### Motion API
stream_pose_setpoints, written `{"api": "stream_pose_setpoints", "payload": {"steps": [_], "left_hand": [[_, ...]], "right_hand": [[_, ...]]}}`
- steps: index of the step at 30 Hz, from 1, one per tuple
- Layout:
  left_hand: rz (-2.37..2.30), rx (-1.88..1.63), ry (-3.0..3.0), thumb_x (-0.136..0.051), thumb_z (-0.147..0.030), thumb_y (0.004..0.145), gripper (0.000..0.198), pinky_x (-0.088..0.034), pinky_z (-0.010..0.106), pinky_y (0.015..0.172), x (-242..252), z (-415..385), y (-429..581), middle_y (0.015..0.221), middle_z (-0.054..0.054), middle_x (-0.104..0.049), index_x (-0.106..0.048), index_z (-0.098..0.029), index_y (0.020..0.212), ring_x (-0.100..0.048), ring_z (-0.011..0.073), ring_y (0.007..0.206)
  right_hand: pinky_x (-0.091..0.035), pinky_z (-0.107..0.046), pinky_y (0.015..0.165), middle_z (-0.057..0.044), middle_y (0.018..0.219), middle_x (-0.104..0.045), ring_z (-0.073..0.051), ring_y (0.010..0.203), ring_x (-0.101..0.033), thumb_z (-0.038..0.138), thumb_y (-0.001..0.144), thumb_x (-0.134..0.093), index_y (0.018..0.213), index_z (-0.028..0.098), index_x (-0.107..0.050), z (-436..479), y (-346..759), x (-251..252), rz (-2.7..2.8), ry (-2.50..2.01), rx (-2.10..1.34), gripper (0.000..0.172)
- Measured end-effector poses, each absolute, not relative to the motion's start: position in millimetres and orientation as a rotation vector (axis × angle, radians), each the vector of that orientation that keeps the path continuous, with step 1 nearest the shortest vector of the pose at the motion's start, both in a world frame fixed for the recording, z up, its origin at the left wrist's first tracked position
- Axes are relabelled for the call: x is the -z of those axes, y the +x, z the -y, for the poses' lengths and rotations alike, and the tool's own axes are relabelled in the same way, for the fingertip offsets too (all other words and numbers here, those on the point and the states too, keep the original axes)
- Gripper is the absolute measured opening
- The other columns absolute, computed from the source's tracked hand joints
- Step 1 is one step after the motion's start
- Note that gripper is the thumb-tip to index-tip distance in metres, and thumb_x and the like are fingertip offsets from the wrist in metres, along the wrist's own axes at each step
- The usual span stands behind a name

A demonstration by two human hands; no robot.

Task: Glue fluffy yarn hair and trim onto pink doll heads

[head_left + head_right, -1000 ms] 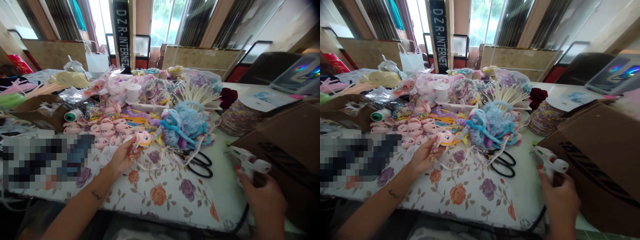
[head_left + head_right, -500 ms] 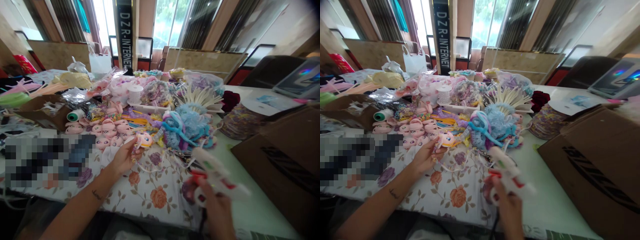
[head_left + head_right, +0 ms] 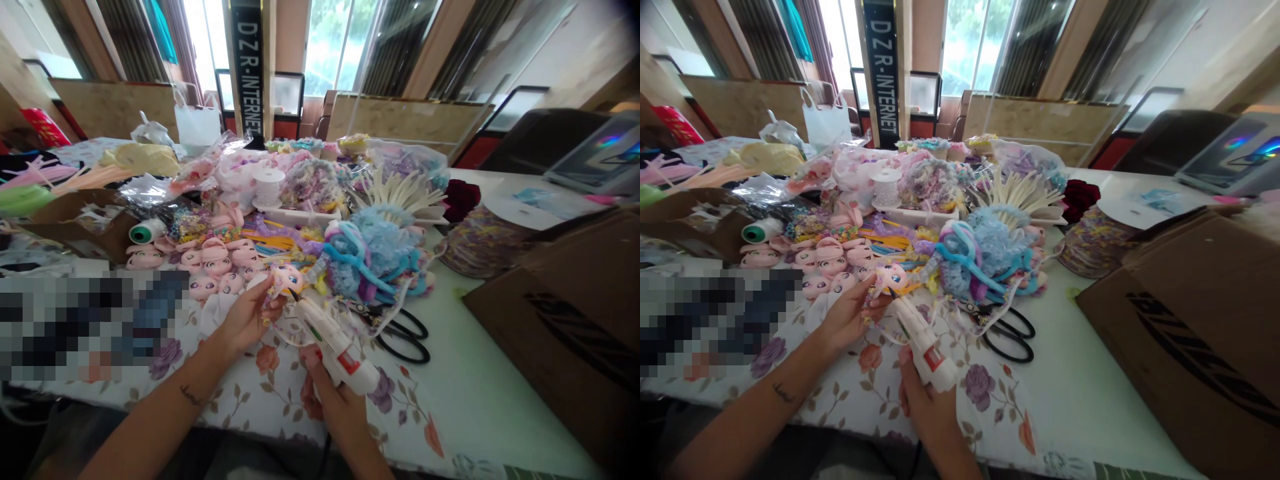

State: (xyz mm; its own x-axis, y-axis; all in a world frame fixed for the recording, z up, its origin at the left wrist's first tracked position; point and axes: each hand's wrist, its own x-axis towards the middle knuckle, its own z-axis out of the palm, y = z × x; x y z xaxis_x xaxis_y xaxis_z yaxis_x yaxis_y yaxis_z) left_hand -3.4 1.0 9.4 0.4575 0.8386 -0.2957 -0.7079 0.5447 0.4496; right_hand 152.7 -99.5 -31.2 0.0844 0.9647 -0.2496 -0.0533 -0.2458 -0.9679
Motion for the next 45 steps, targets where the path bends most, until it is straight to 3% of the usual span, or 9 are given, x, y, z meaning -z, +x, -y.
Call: {"api": "stream_pose_setpoints", "payload": {"steps": [31,45], "left_hand": [[-0.513,-0.979,0.275,-0.034,-0.024,0.097,0.031,-0.034,0.01,0.035,-8.7,0.0,-3.4,0.054,0.0,-0.046,-0.056,-0.011,0.081,-0.04,0.0038,0.039],[-0.526,-0.962,0.308,-0.033,-0.026,0.097,0.025,-0.032,0.01,0.036,-8.2,0.2,-4.8,0.055,-0.001,-0.045,-0.048,-0.014,0.082,-0.037,0.0034,0.038]], "right_hand": [[-0.035,-0.02,0.032,0.003,0.04,-0.049,-0.01,0.033,-0.045,0.063,0.079,-0.056,0.059,0.019,-0.052,100.5,152.1,34.0,1.043,-1.448,-1.298,0.049],[-0.037,-0.02,0.032,0.004,0.042,-0.049,-0.01,0.034,-0.047,0.062,0.079,-0.057,0.068,0.018,-0.055,100.7,154.3,40.4,1.001,-1.43,-1.322,0.046]]}}
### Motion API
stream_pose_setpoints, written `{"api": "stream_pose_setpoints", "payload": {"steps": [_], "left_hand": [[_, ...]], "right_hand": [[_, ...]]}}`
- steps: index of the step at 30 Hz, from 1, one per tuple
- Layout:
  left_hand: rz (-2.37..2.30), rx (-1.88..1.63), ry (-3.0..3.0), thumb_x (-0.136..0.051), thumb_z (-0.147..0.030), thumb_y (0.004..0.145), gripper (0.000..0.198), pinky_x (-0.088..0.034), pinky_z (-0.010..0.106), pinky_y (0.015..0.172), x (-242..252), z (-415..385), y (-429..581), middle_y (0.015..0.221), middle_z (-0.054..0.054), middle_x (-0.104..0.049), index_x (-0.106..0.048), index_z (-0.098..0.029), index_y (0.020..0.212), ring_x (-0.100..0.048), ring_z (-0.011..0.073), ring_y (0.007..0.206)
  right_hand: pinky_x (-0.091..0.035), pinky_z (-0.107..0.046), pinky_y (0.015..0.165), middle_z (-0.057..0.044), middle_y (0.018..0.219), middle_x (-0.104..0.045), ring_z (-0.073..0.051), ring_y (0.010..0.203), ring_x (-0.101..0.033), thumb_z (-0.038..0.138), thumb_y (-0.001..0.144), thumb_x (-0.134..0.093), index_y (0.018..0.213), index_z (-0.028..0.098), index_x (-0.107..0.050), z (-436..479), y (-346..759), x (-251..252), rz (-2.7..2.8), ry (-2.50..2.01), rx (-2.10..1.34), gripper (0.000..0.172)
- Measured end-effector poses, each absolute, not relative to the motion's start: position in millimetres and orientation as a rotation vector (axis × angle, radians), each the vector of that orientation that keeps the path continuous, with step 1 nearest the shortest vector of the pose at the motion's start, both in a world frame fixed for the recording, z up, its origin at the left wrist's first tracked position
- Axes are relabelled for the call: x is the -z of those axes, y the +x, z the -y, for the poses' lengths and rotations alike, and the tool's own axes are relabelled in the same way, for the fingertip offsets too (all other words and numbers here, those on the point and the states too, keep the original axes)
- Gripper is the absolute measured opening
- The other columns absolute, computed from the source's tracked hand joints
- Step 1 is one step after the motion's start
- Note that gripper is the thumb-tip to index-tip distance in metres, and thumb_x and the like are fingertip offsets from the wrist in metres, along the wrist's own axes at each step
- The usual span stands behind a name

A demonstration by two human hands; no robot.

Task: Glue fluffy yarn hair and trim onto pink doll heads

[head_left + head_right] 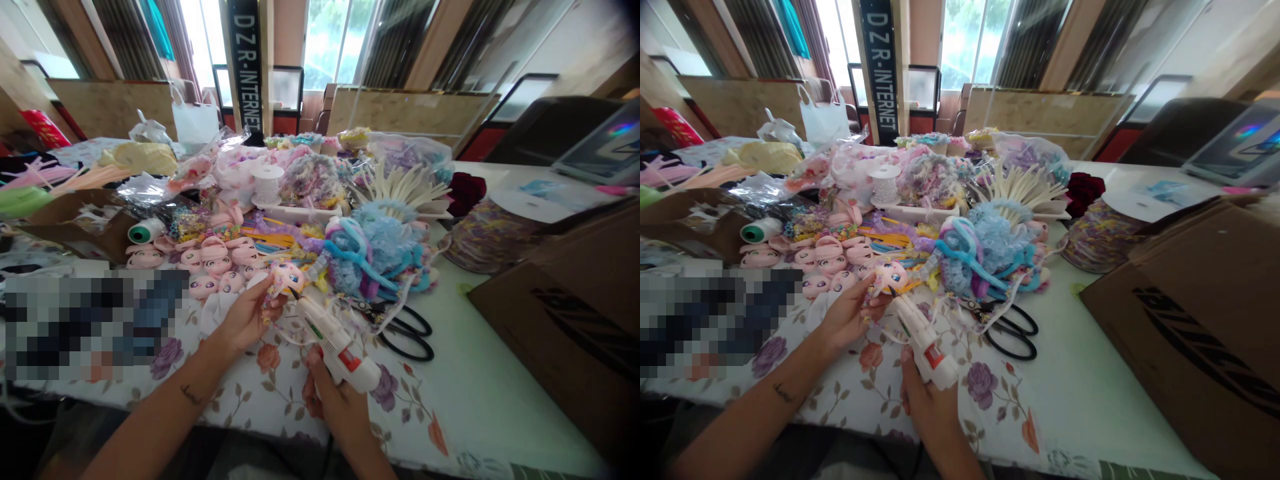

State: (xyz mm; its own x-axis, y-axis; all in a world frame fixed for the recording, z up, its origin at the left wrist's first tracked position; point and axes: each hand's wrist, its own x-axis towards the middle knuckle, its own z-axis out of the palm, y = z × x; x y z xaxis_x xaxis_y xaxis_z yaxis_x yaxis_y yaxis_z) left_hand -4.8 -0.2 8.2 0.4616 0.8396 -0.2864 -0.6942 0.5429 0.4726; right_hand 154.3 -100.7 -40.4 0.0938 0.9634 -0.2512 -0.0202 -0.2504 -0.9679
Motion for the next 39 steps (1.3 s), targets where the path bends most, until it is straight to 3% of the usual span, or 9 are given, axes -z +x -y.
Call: {"api": "stream_pose_setpoints", "payload": {"steps": [39], "left_hand": [[-0.466,-0.988,0.284,-0.028,-0.03,0.099,0.037,-0.033,0.01,0.036,-10.5,-1.1,-6.0,0.057,0.0,-0.044,-0.055,-0.011,0.083,-0.037,0.0035,0.04]], "right_hand": [[-0.031,-0.018,0.029,0.003,0.041,-0.051,-0.011,0.032,-0.048,0.065,0.074,-0.061,0.066,0.017,-0.055,100.7,154.7,40.1,0.876,-1.436,-1.367,0.049]]}}
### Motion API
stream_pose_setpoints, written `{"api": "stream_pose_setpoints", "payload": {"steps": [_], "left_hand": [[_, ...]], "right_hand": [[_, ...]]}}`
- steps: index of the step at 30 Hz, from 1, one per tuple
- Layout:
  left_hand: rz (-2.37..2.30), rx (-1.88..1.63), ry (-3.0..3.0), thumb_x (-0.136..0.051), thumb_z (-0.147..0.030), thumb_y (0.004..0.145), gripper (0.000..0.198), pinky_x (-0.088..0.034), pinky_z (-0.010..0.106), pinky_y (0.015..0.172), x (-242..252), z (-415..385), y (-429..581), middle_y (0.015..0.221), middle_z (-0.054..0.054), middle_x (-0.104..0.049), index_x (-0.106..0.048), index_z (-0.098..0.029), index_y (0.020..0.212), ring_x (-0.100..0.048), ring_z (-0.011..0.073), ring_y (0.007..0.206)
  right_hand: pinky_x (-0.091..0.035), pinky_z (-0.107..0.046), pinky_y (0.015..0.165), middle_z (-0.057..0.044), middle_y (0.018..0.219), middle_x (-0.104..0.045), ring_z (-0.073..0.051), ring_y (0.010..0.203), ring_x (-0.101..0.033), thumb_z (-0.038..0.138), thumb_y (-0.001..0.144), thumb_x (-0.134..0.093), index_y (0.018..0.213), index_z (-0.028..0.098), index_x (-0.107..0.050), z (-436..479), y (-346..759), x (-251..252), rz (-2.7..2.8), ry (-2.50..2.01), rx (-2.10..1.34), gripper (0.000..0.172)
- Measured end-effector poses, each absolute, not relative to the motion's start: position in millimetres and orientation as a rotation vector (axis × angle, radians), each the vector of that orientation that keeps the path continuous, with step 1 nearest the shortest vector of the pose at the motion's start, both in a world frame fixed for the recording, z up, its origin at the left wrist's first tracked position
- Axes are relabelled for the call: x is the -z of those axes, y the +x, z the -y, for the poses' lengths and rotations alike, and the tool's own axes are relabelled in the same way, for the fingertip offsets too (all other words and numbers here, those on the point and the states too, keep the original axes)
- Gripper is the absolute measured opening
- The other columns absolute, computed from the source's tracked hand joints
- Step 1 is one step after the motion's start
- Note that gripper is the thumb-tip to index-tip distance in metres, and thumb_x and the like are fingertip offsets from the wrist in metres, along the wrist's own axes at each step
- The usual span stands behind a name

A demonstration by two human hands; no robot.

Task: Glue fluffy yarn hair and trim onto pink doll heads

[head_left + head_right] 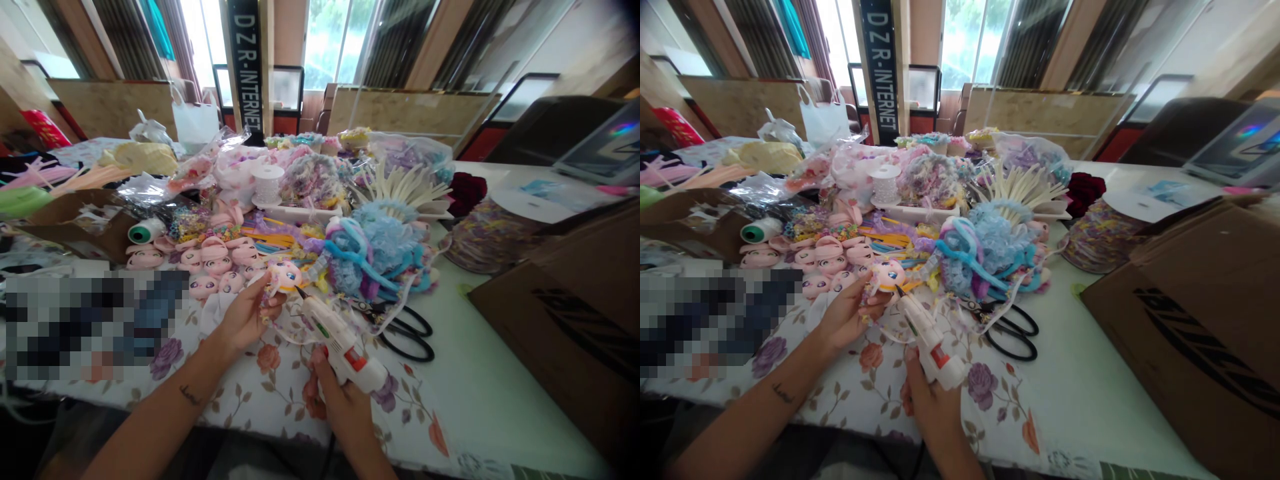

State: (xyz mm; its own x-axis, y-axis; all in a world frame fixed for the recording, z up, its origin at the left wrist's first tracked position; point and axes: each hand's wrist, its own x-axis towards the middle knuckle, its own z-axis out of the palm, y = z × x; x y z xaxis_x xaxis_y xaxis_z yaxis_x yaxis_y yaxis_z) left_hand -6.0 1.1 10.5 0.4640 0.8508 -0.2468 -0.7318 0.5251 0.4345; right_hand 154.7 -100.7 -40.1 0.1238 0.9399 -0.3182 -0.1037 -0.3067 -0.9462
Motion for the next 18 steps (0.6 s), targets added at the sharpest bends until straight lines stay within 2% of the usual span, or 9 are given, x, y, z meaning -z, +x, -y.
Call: {"api": "stream_pose_setpoints", "payload": {"steps": [18], "left_hand": [[-0.486,-0.982,0.262,-0.028,-0.029,0.099,0.035,-0.033,0.009,0.035,-12.1,-0.8,-5.1,0.056,0.0,-0.043,-0.055,-0.011,0.085,-0.037,0.0033,0.039]], "right_hand": [[-0.03,-0.02,0.031,0.002,0.04,-0.05,-0.011,0.033,-0.048,0.065,0.075,-0.061,0.064,0.017,-0.056,101.3,154.2,37.4,0.851,-1.448,-1.369,0.049]]}}
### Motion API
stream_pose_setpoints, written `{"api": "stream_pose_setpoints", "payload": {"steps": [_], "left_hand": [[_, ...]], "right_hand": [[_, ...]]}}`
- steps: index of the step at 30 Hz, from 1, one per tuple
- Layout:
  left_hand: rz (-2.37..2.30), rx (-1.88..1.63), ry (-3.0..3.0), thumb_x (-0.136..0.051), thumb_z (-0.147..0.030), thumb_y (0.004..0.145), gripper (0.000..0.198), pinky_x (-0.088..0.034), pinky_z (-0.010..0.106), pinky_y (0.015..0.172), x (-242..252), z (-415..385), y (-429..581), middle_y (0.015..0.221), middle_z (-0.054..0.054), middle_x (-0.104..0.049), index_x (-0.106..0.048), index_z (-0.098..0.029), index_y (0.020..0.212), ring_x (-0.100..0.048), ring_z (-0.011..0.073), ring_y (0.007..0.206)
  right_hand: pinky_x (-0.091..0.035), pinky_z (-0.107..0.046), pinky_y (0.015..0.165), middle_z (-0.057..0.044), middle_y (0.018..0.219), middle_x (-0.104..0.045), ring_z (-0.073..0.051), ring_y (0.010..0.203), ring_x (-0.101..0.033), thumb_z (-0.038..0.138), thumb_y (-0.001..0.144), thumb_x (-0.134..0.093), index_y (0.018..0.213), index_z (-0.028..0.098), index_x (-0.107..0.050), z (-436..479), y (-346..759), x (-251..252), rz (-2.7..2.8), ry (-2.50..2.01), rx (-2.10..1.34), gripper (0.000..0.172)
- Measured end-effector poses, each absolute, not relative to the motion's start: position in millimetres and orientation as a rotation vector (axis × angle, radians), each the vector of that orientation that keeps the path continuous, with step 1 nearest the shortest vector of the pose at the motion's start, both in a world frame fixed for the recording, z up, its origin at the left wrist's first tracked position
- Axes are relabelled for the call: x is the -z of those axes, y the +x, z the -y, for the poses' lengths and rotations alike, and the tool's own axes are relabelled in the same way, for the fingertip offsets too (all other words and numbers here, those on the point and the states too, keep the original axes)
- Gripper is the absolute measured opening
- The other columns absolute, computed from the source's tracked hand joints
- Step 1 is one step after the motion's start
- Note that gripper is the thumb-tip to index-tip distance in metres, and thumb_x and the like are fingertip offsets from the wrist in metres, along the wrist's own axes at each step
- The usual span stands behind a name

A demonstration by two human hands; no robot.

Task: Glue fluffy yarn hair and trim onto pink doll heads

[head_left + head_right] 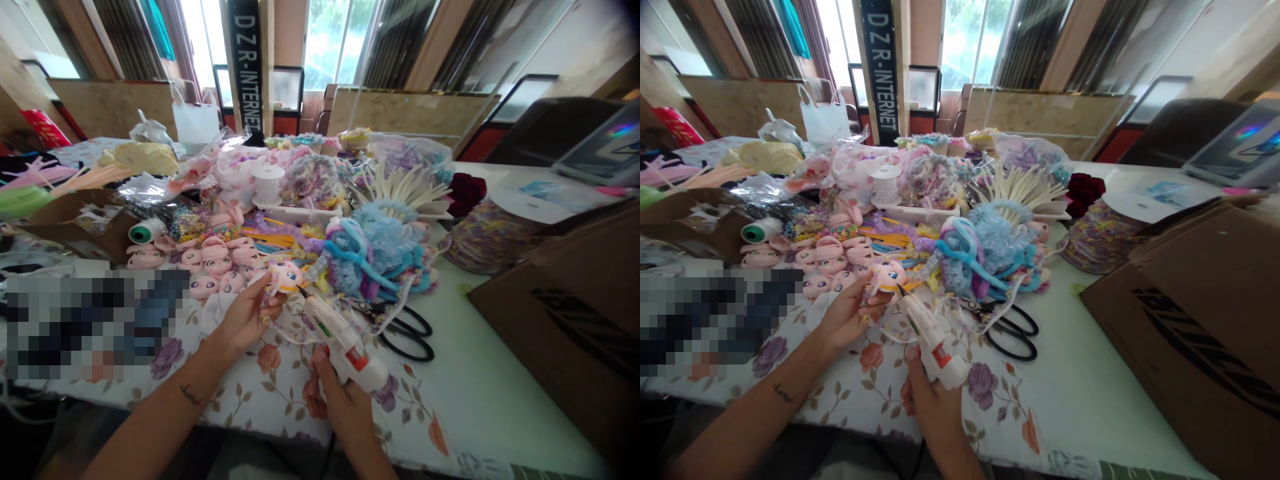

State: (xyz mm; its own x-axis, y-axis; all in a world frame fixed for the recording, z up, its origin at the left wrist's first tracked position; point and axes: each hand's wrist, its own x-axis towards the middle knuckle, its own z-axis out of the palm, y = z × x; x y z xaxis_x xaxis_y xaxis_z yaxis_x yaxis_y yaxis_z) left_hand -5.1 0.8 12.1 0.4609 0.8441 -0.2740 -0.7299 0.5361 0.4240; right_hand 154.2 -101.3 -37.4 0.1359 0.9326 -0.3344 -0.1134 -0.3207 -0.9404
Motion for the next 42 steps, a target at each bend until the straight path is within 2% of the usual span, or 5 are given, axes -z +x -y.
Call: {"api": "stream_pose_setpoints", "payload": {"steps": [20,29,33,37,42], "left_hand": [[-0.471,-0.998,0.261,-0.03,-0.03,0.098,0.033,-0.034,0.01,0.037,-12,0,-6,0.057,0.0,-0.044,-0.056,-0.012,0.087,-0.037,0.0036,0.04],[-0.512,-1.046,0.238,-0.029,-0.027,0.098,0.033,-0.033,0.011,0.036,-15,1,-4,0.06,0.0,-0.044,-0.055,-0.011,0.086,-0.04,0.0049,0.043],[-0.566,-0.967,0.258,-0.032,-0.03,0.097,0.031,-0.033,0.013,0.035,-16,3,-4,0.056,-0.003,-0.039,-0.054,-0.013,0.083,-0.033,0.004,0.038],[-0.589,-0.985,0.243,-0.031,-0.026,0.097,0.03,-0.036,0.013,0.036,-17,5,-5,0.057,-0.002,-0.04,-0.052,-0.014,0.082,-0.035,0.0046,0.039],[-0.576,-0.977,0.26,-0.028,-0.024,0.097,0.031,-0.037,0.013,0.037,-15,7,-5,0.058,0.0,-0.042,-0.053,-0.014,0.082,-0.039,0.0055,0.041]], "right_hand": [[-0.031,-0.02,0.03,0.001,0.038,-0.051,-0.011,0.031,-0.046,0.067,0.074,-0.06,0.056,0.017,-0.053,101,155,34,0.86,-1.465,-1.357,0.053],[-0.033,-0.021,0.026,0.006,0.037,-0.051,-0.013,0.027,-0.045,0.067,0.069,-0.064,0.092,0.017,-0.062,97,150,24,0.765,-1.393,-1.375,0.056],[-0.042,-0.024,0.036,0.005,0.041,-0.054,-0.014,0.035,-0.05,0.06,0.072,-0.065,0.094,0.016,-0.065,94,164,15,0.799,-1.408,-1.096,0.05],[-0.04,-0.025,0.041,0.004,0.042,-0.056,-0.015,0.038,-0.05,0.054,0.074,-0.063,0.095,0.015,-0.067,85,235,6,0.817,-1.557,-0.715,0.045],[-0.044,-0.032,0.054,-0.005,0.045,-0.062,-0.021,0.046,-0.059,0.042,0.076,-0.056,0.064,0.017,-0.068,74,365,1,0.988,-2.192,-0.306,0.029]]}}
